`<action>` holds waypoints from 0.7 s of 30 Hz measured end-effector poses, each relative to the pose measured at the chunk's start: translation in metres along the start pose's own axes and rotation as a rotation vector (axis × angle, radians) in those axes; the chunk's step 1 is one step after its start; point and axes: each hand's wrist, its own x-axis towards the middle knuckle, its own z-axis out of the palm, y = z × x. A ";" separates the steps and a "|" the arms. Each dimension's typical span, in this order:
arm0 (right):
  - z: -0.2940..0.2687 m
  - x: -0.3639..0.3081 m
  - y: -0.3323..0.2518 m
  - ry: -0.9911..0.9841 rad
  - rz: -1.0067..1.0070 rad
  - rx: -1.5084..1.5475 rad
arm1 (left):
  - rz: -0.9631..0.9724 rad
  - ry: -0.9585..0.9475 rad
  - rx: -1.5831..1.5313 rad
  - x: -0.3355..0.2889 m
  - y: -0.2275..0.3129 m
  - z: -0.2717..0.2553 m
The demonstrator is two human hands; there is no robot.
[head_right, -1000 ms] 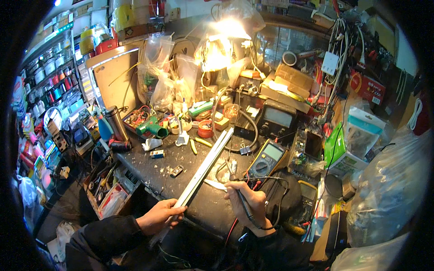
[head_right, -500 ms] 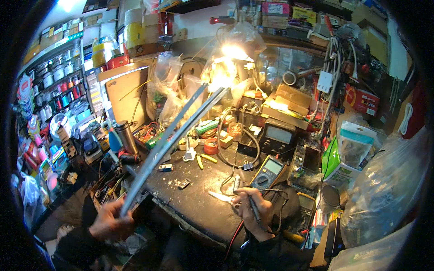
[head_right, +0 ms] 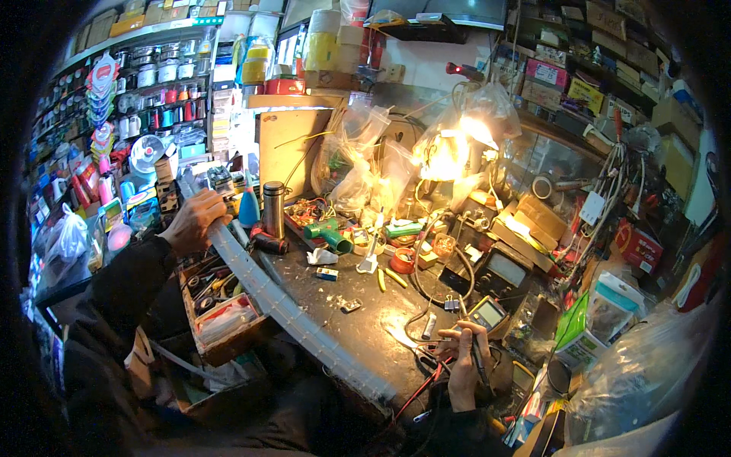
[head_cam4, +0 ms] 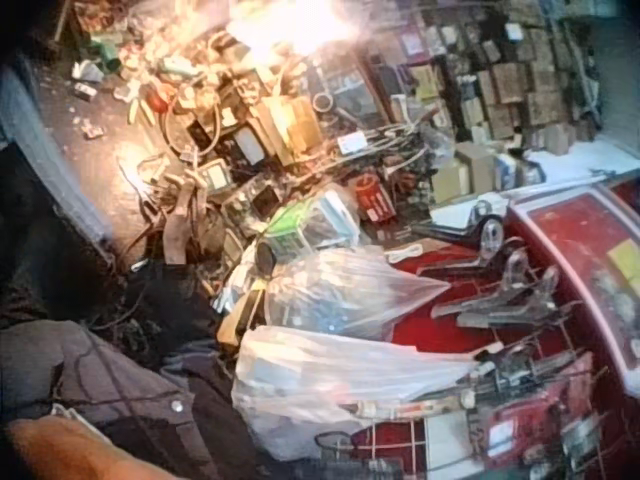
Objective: The person uses a soldering iron to attach wires to several white LED light strips laid on a cluttered workbench. They repeatedly heat connection points, apply solder, and test the strips by connecting them to a power source, causing the LEDs to light up.
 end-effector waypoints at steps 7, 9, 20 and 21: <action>0.003 -0.001 -0.002 -0.181 -0.109 -0.031 | 0.223 0.037 -0.098 0.083 0.018 0.058; 0.003 -0.001 -0.001 -0.159 -0.117 -0.040 | 0.266 0.102 -0.155 0.114 0.035 0.081; -0.007 -0.004 -0.001 0.089 -0.087 -0.099 | 0.651 0.079 -0.208 0.247 0.142 0.266; -0.007 -0.005 -0.002 0.097 -0.066 -0.105 | 0.651 0.050 -0.248 0.253 0.146 0.284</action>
